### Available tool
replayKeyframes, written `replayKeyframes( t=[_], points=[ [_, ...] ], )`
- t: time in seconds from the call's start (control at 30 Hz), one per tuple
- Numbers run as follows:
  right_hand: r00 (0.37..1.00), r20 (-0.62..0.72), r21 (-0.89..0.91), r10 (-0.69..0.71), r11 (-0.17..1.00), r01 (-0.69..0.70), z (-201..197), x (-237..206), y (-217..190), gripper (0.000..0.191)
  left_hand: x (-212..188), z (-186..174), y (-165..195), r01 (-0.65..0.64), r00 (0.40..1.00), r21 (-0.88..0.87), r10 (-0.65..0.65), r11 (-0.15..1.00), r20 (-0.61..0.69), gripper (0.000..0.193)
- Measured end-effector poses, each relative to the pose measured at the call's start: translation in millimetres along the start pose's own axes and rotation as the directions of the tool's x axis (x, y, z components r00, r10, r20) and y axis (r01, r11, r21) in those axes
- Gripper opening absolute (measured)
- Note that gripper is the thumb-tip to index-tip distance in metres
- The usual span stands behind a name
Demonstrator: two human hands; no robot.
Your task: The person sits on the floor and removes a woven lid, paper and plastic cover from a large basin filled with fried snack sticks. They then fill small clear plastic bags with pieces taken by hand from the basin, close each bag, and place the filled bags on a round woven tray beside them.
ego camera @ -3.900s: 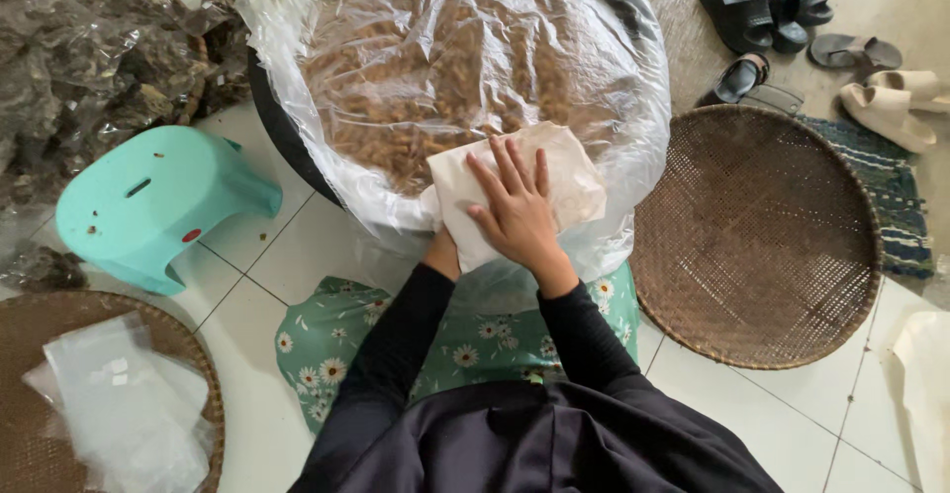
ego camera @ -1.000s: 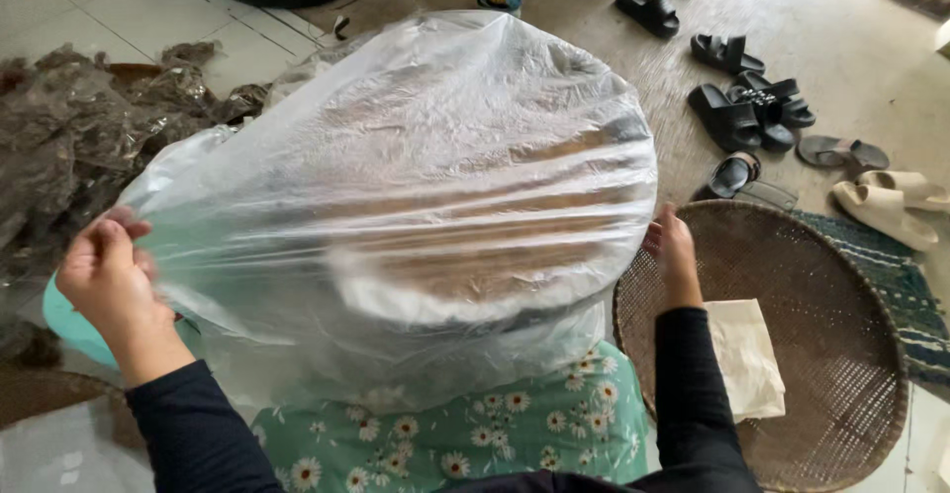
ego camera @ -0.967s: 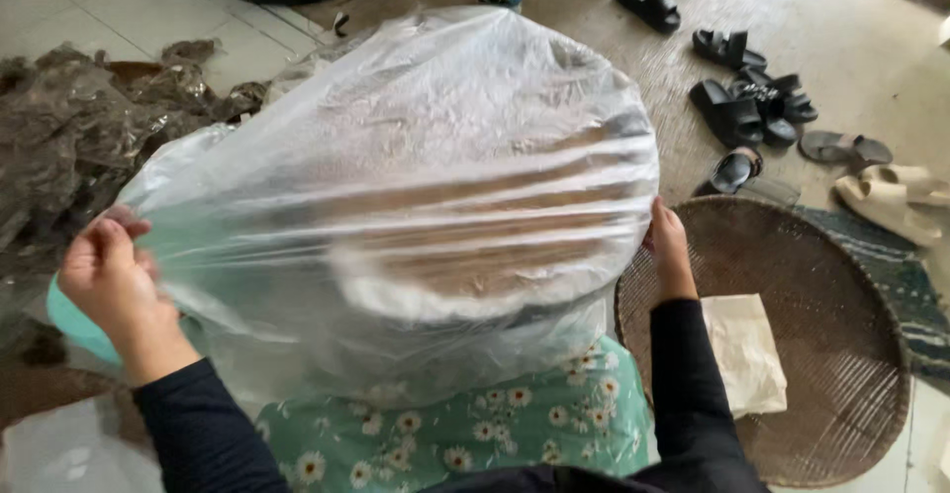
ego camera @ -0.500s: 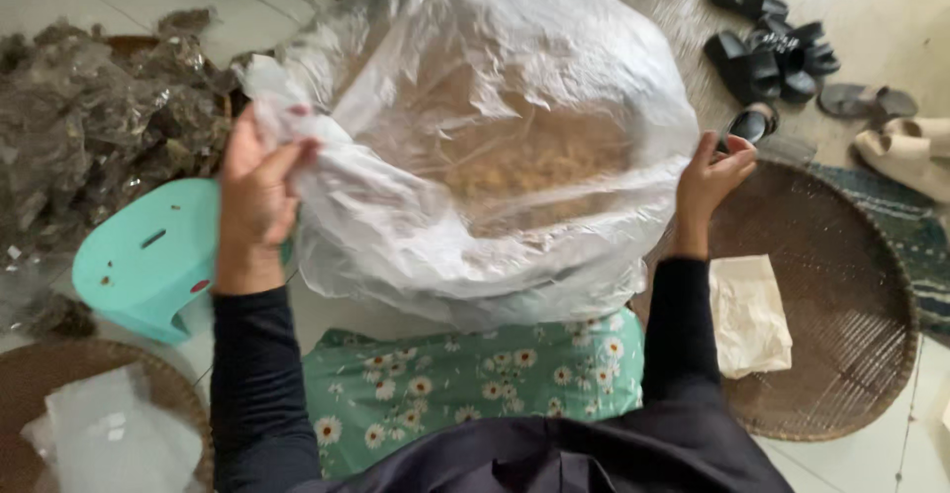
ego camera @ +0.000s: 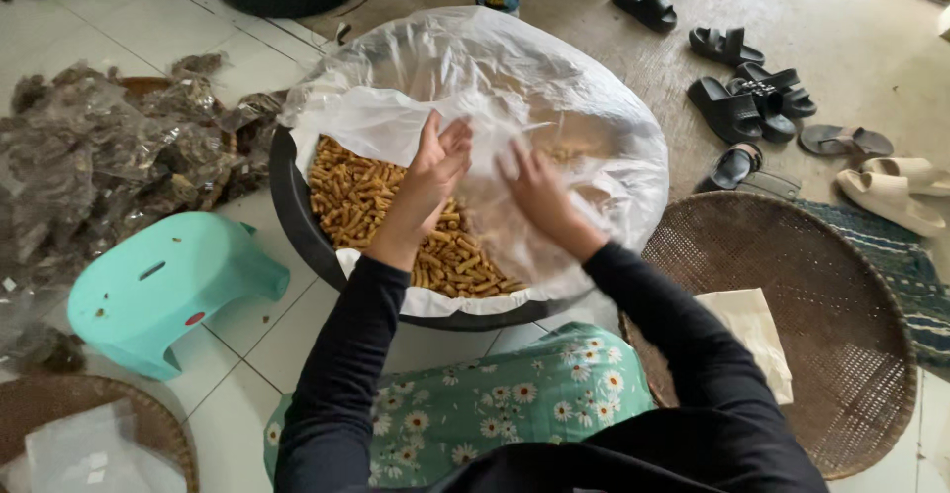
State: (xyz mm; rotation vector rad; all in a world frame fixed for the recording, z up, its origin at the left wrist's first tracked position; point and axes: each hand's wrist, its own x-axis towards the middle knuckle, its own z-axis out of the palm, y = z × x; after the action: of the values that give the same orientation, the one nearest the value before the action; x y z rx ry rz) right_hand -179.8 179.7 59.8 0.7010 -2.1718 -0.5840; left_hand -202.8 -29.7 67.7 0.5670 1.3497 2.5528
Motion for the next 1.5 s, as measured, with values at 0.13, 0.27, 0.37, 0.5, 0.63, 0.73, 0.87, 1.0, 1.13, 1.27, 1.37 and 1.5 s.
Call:
replayKeyframes(
  t=[0.13, 0.27, 0.37, 0.5, 0.63, 0.73, 0.87, 1.0, 1.13, 1.27, 1.37, 1.5],
  points=[
    [0.919, 0.324, -0.354, 0.226, 0.930, -0.103, 33.7, 22.3, 107.9, 0.053, -29.4, -40.7, 10.5, -0.070, 0.988, 0.678, 0.143, 0.731, -0.053, 0.047],
    [0.824, 0.049, -0.130, 0.564, 0.822, -0.555, 25.0, 23.6, 194.6, 0.046, -77.0, -80.4, 17.5, 0.183, 0.943, 0.942, 0.221, 0.280, -0.249, 0.049],
    [0.828, 0.108, -0.506, 0.550, 0.748, -0.430, 22.1, 25.3, 199.6, 0.061, -97.5, -101.3, 13.4, 0.137, 0.894, 0.987, 0.418, 0.083, -0.159, 0.049],
    [0.758, 0.420, -0.132, 0.499, 0.860, -0.493, 10.3, 21.2, 151.9, 0.076, -100.9, -109.4, 6.9, 0.140, 0.884, 0.990, 0.448, 0.020, -0.134, 0.051],
    [0.684, 0.697, 0.390, 0.216, 0.686, -0.614, 3.5, -18.0, 83.2, 0.078, -63.0, -91.9, -6.4, 0.168, 0.954, 0.985, 0.260, -0.040, -0.152, 0.053],
    [0.731, 0.683, 0.471, -0.009, 0.770, -0.430, 16.5, -54.5, 36.1, 0.079, -29.1, -70.0, -34.1, -0.058, 0.987, 0.989, 0.144, -0.133, 0.077, 0.073],
    [0.806, 0.587, 0.587, 0.072, 0.648, -0.486, 44.5, -95.6, -2.6, 0.075, -9.3, -55.1, -83.1, -0.117, 0.993, 0.957, -0.023, -0.264, 0.115, 0.080],
    [0.819, 0.569, 0.621, 0.082, 0.609, -0.493, 65.9, -111.6, -9.2, 0.074, -9.7, -63.0, -112.7, -0.068, 0.987, 0.975, -0.155, -0.210, 0.035, 0.080],
    [0.805, 0.587, 0.649, 0.087, 0.544, -0.532, 66.0, -110.0, -7.1, 0.072, -8.9, -66.3, -113.6, -0.058, 0.985, 0.979, -0.172, -0.194, 0.025, 0.082],
    [0.825, 0.554, 0.688, 0.115, 0.495, -0.531, 49.5, -103.1, -7.0, 0.068, 9.5, -45.7, -104.9, -0.030, 0.999, 0.989, -0.019, -0.147, 0.027, 0.087],
    [0.809, 0.504, 0.723, 0.302, 0.365, -0.587, 39.5, -102.7, -0.7, 0.057, 50.9, -18.5, -107.5, -0.238, 0.954, 0.956, 0.145, -0.169, 0.263, 0.077],
    [0.570, 0.571, 0.529, 0.590, 0.266, -0.806, 52.1, -118.7, 44.4, 0.038, 126.9, 21.4, -132.8, -0.455, 0.779, 0.598, 0.030, -0.660, 0.626, 0.064]
  ],
)
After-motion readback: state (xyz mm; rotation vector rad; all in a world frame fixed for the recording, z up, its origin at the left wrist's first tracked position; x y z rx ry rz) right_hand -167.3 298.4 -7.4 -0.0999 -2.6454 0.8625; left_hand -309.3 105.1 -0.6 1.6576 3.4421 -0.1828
